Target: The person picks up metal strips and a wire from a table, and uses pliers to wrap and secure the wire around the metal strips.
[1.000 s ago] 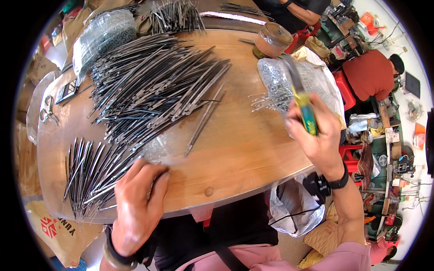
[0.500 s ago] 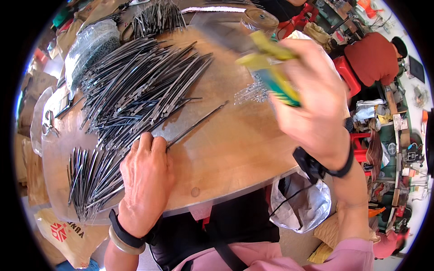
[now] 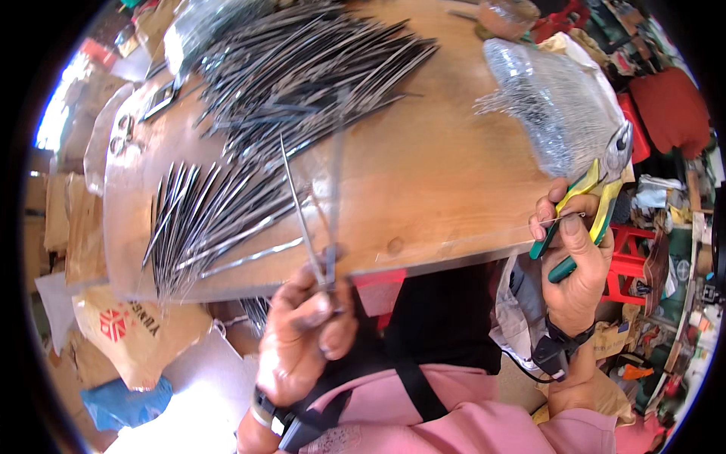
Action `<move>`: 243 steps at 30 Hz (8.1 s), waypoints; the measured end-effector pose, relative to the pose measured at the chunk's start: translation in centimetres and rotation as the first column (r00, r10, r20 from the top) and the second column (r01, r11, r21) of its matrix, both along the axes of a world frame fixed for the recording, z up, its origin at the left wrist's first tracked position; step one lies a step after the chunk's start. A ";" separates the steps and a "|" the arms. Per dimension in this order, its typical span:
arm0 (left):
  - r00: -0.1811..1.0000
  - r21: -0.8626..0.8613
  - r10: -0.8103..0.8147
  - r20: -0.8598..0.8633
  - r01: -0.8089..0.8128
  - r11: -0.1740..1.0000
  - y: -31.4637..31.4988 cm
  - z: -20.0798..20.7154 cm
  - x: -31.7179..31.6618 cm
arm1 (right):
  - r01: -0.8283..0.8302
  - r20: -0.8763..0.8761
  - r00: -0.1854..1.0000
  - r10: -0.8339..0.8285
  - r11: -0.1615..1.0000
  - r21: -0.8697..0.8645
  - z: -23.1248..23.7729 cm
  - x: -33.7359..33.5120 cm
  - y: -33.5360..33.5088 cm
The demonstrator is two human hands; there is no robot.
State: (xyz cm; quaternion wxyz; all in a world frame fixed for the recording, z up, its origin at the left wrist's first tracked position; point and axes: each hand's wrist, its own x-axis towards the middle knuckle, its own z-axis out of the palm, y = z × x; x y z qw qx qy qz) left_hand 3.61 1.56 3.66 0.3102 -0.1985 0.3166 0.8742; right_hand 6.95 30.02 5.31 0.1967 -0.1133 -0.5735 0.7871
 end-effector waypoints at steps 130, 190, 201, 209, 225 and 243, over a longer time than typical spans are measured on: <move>0.156 -0.642 -0.884 -0.440 -0.743 0.188 2.9 0.5 -13.1 | 0.153 -0.090 0.958 0.272 -0.222 0.963 3.7 -11.6 3.1; 0.758 -0.428 -0.652 0.029 0.599 0.677 0.1 -2.0 1.0 | -0.320 0.180 0.802 0.570 0.155 0.935 -1.3 -3.7 -1.9; 0.748 -0.400 -0.659 -0.076 0.583 0.708 -0.4 -2.0 -0.3 | -0.411 0.273 0.758 0.593 0.108 0.905 -2.8 -2.9 -2.3; 0.789 -0.327 -0.614 -0.010 0.578 0.748 2.0 -1.2 -0.9 | -0.363 0.249 0.771 0.587 0.083 0.928 -1.8 -1.6 -3.6; 0.974 -0.268 -0.214 -0.069 0.188 0.945 2.4 -1.3 2.7 | -0.564 0.383 0.778 0.497 0.286 0.775 -1.3 0.6 -2.0; 0.899 -0.552 -0.236 -0.368 -0.006 0.834 0.8 -1.5 3.3 | -0.679 0.492 0.577 0.652 0.048 0.732 -1.7 0.6 -4.4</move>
